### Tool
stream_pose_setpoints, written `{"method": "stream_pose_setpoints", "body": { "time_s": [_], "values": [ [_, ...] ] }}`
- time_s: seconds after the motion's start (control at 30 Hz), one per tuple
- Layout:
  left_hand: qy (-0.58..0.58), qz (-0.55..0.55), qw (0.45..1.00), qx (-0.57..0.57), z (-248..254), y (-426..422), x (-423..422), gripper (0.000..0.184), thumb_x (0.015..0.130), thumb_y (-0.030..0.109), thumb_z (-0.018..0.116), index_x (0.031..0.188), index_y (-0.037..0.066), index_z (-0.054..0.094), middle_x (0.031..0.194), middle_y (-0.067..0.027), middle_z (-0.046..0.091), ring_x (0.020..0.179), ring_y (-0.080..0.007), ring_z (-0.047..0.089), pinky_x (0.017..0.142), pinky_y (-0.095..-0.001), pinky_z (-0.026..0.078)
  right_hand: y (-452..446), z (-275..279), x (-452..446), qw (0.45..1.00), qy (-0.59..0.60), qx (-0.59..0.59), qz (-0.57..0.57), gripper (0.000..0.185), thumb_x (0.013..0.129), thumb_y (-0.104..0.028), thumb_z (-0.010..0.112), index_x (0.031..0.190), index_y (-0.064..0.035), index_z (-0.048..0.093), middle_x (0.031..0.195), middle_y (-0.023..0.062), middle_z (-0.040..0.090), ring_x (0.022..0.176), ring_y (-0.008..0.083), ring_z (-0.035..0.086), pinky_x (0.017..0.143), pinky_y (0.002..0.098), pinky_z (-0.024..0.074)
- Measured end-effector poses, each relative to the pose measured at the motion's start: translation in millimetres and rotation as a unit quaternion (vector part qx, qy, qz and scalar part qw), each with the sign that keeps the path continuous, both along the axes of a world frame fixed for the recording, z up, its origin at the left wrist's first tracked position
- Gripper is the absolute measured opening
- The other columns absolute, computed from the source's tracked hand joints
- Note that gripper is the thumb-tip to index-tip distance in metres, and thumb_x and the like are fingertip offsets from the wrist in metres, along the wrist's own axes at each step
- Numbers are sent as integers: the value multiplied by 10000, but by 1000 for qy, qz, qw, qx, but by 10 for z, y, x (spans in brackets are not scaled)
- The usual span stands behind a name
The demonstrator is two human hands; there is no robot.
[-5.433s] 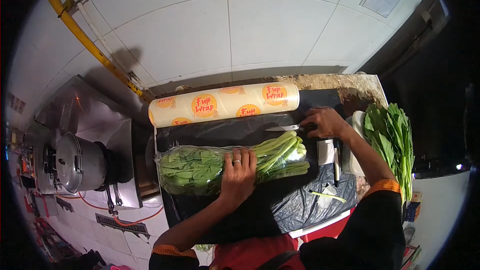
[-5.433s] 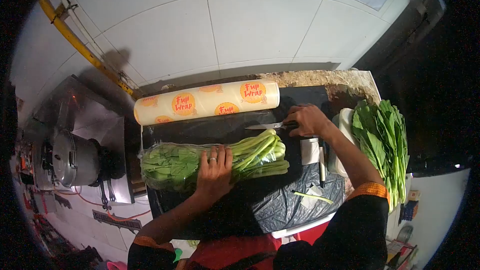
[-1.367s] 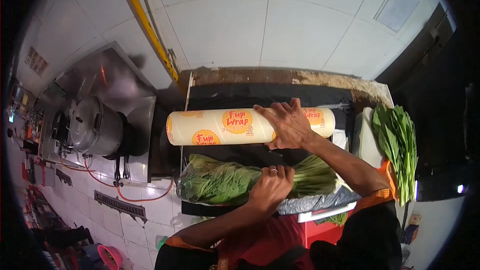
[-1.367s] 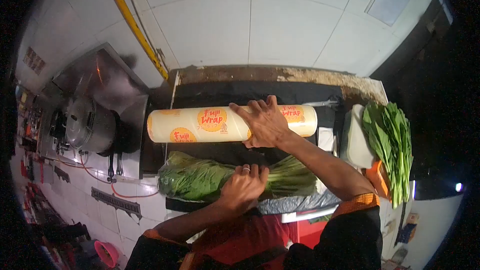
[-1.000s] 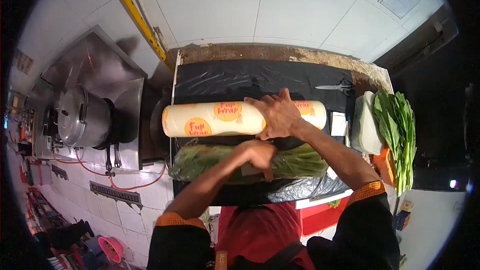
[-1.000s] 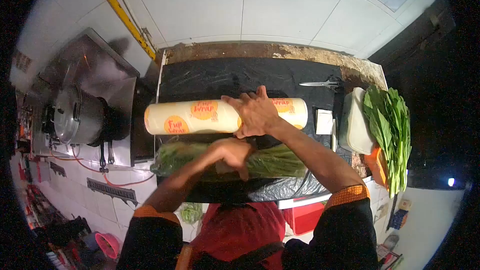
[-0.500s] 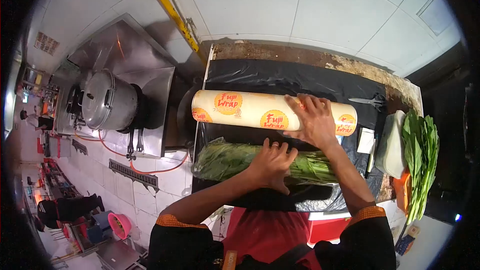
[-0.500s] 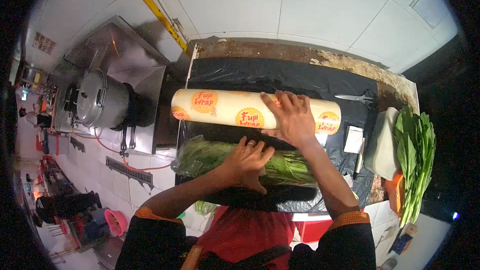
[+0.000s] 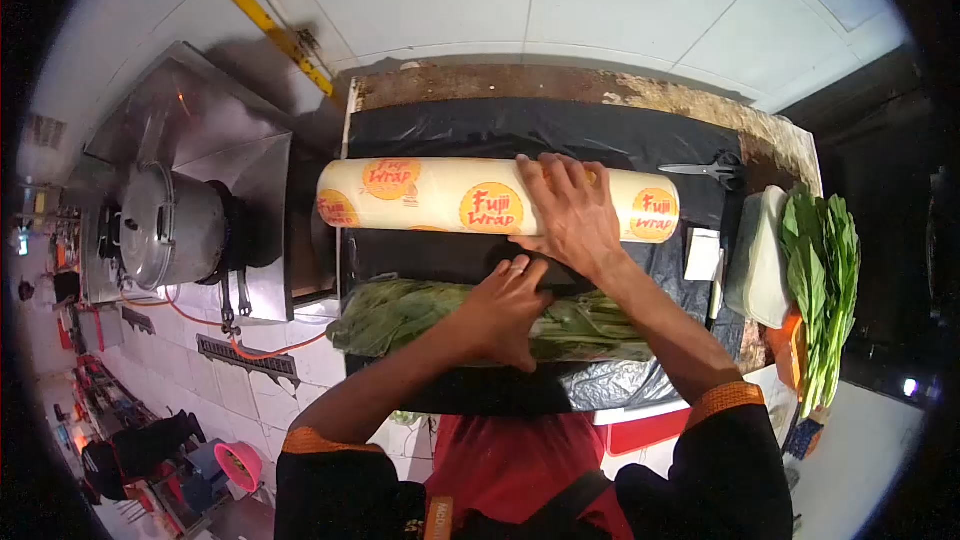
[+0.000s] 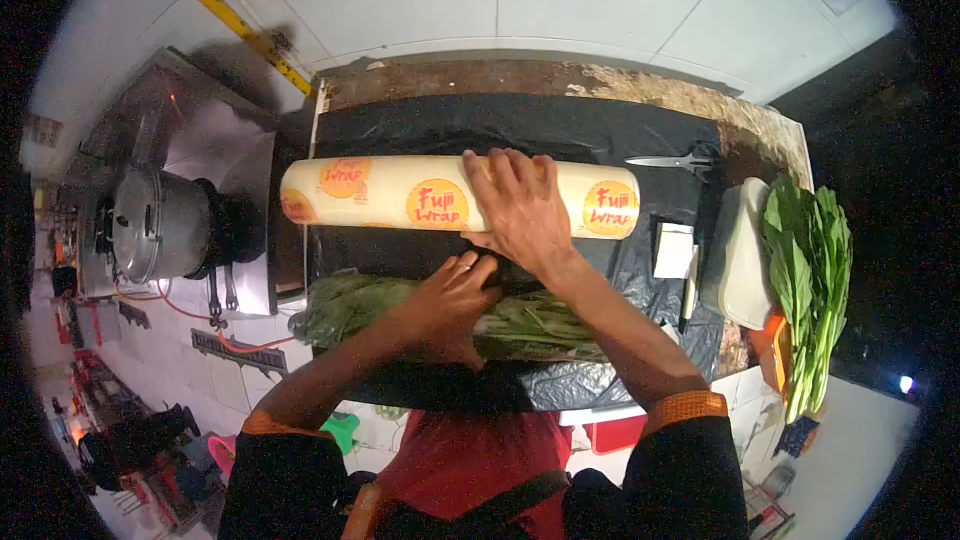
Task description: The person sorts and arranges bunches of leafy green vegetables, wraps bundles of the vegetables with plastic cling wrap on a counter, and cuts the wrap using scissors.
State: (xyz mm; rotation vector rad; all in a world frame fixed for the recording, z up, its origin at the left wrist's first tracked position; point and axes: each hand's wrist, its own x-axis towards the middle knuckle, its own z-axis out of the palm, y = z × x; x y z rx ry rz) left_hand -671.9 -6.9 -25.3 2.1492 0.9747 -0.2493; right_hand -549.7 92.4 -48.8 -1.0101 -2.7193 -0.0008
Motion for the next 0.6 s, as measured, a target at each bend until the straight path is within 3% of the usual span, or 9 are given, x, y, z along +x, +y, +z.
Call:
{"method": "stream_pose_setpoints", "body": {
  "time_s": [0.07,0.1,0.17,0.23,0.3,0.43,0.5,0.57,0.6],
  "values": [
    [61,127,976,166,-116,-360,160,947,531,448,805,1241,-73,455,1215,-260,459,1191,-437,422,1036,-492,308,25,4,2,1000,-2,16,-3,934,577,-504,772,1335,-95,409,1203,109,475,1131,254,459,933,453,342],
    [62,127,977,161,-176,-434,209,947,531,448,805,1241,-73,455,1215,-260,459,1191,-437,422,1036,-492,308,-4,-19,-5,1000,1,26,-4,929,582,-513,766,1333,-96,413,1202,108,476,1125,253,462,931,449,344],
    [60,200,887,412,-267,-538,324,658,638,263,703,1173,-66,507,1011,-218,528,1009,-350,516,897,-418,398,5,-58,-2,1000,-2,8,0,928,593,-531,752,1339,-97,411,1199,107,476,1126,257,457,930,446,347],
    [41,201,883,422,-251,-426,321,502,686,234,657,1089,-46,549,927,-172,539,906,-310,538,838,-388,417,7,-51,-2,999,-12,39,-3,934,598,-547,740,1344,-95,407,1193,106,477,1119,258,458,928,445,349],
    [104,159,956,224,-241,-356,317,464,667,256,701,1008,-27,564,906,-155,587,893,-319,576,857,-419,424,28,-73,2,999,-16,50,-1,918,615,-557,724,1342,-92,410,1191,108,476,1117,255,458,924,444,350],
    [-126,121,918,355,-326,-176,11,765,548,498,791,1062,-19,556,855,-105,590,848,-294,586,799,-376,441,137,-74,19,997,-16,71,29,890,633,-554,710,1323,-70,424,1118,109,502,1048,251,491,882,432,362],
    [-18,23,997,65,-118,141,-4,729,540,498,791,1002,-32,604,860,-148,623,850,-309,607,790,-371,459,178,-57,8,997,-18,62,38,884,633,-552,707,1314,-62,429,1084,108,512,1012,251,505,862,425,366],
    [80,-23,984,-156,-122,483,50,698,550,498,787,983,-30,642,914,-188,659,874,-311,636,793,-381,480,252,-25,-7,998,-22,31,57,948,582,-537,760,1310,-33,419,1023,140,538,932,274,532,828,428,381],
    [37,-22,981,-190,-345,534,38,695,578,532,771,1003,-6,663,973,-203,668,904,-303,649,806,-385,493,276,-66,3,996,-21,55,61,936,608,-562,738,1306,-27,419,988,135,543,899,268,540,812,425,384]
  ]
}}
